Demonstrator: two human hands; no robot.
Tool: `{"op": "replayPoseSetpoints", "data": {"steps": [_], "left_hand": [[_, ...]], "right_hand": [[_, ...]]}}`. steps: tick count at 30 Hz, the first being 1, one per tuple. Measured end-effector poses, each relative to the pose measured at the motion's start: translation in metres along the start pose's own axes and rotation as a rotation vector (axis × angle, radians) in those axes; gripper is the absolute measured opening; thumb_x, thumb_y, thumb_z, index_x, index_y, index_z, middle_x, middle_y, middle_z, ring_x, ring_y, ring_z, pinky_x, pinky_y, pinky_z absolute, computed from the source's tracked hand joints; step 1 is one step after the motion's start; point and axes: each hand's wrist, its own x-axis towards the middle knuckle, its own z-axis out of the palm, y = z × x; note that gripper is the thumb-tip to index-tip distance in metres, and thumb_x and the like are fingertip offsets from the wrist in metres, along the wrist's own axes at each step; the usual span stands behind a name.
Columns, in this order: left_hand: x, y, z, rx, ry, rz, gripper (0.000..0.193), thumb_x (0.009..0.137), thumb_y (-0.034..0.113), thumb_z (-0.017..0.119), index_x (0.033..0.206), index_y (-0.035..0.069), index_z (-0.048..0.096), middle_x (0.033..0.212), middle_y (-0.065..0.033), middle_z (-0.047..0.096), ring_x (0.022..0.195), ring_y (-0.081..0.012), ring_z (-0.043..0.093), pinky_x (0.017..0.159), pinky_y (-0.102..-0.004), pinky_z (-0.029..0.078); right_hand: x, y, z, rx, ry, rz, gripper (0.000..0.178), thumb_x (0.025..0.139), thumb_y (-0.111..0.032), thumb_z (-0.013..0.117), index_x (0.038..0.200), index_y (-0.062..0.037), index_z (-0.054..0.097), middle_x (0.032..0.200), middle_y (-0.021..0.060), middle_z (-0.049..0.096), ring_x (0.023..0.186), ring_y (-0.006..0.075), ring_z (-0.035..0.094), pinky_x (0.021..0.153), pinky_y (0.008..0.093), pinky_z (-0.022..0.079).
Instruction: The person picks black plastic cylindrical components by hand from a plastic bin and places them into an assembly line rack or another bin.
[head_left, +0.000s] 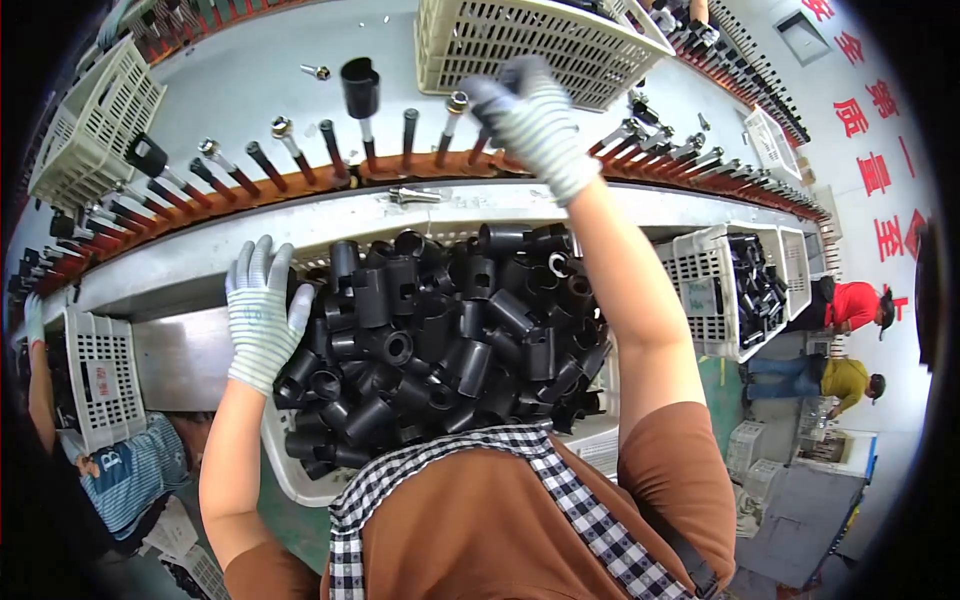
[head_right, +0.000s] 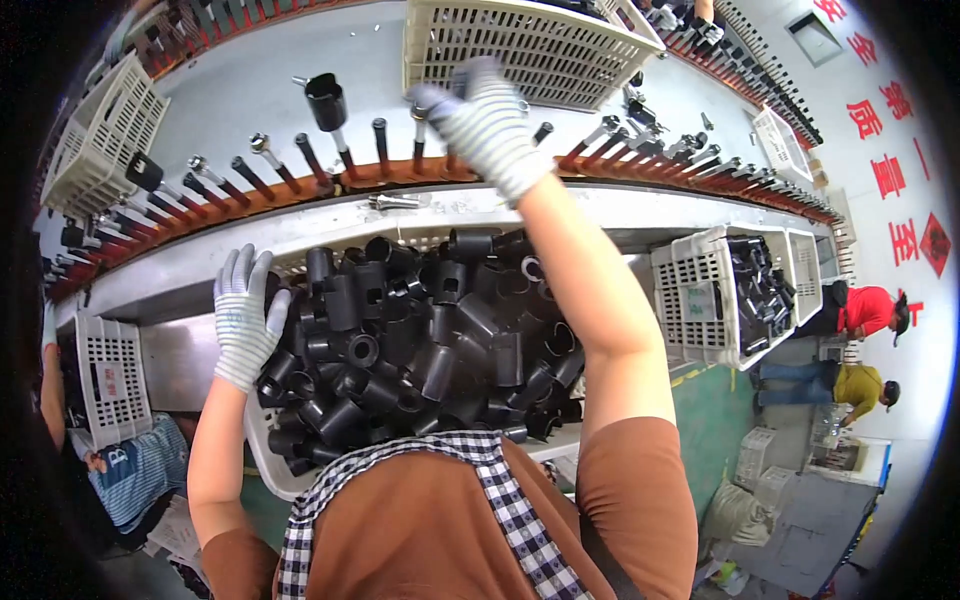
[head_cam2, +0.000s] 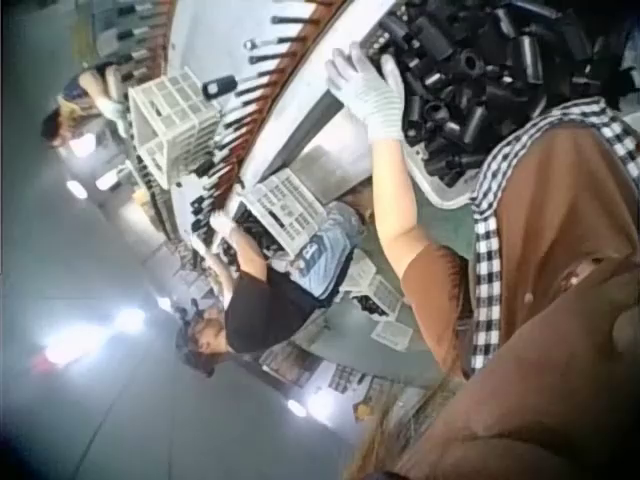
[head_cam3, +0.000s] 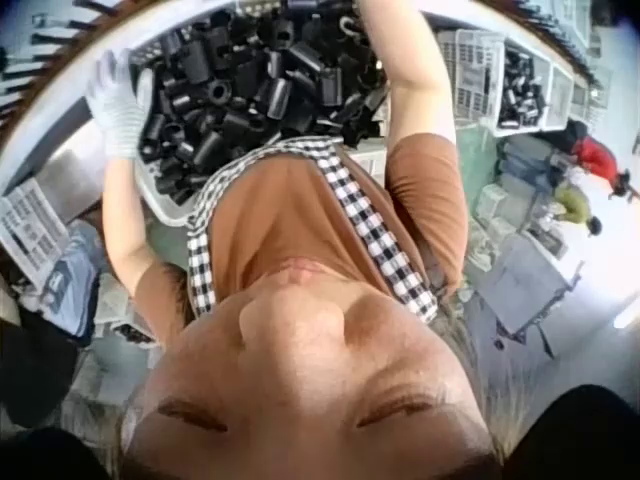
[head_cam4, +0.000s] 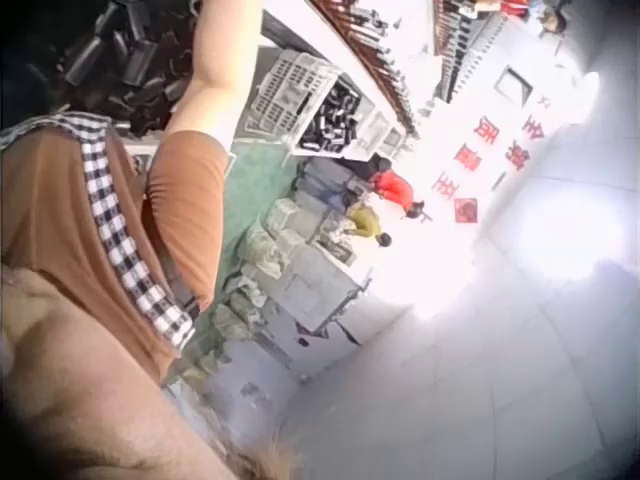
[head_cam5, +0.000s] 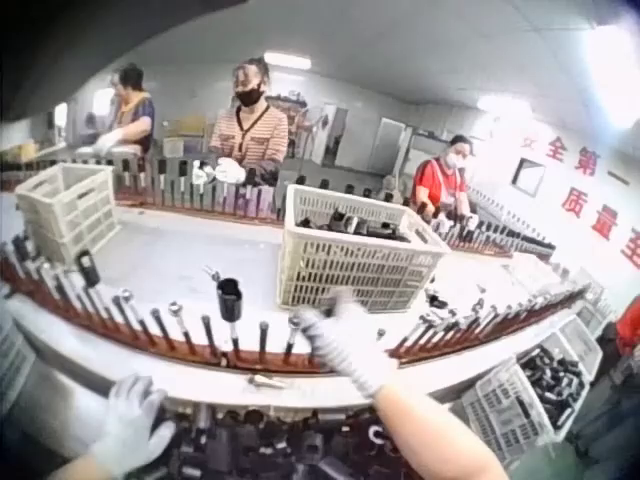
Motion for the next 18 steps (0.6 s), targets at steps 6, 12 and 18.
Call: {"op": "replayPoseSetpoints", "data": {"steps": [6, 12, 18], "left_hand": [[0.004, 0.01, 0.006, 0.006, 0.019, 0.009, 0.043, 0.077, 0.023, 0.066, 0.117, 0.008, 0.057, 0.134, -0.0144, 0.045, 0.129, -0.0351, 0.036, 0.108, -0.0561, 0.022], [0.002, 0.007, 0.008, -0.002, 0.012, -0.021, 0.038, 0.077, 0.024, 0.066, 0.11, 0.007, 0.06, 0.134, -0.0141, 0.046, 0.129, -0.0341, 0.037, 0.109, -0.0548, 0.022], [0.004, 0.005, 0.008, 0.004, 0.026, -0.002, 0.033, 0.082, 0.023, 0.06, 0.111, 0.008, 0.058, 0.135, -0.0148, 0.046, 0.129, -0.0357, 0.038, 0.109, -0.0521, 0.023]], "right_hand": [[0.053, 0.096, -0.11, -0.504, 0.04, 0.157, 0.05, 0.077, -0.05, 0.067, 0.09, -0.0017, 0.067, 0.085, 0.0174, 0.069, 0.08, 0.0293, 0.067, 0.079, 0.0373, 0.051], [0.077, 0.057, -0.086, -1.106, -0.212, 0.007, 0.036, 0.082, -0.032, 0.061, 0.099, -0.0002, 0.069, 0.098, 0.0212, 0.067, 0.097, 0.0333, 0.064, 0.089, 0.0406, 0.049], [0.112, 0.06, -0.048, -1.143, -0.305, -0.037, 0.039, 0.082, -0.033, 0.062, 0.098, 0.0019, 0.067, 0.094, 0.0231, 0.068, 0.09, 0.0335, 0.067, 0.084, 0.0393, 0.051]]}}
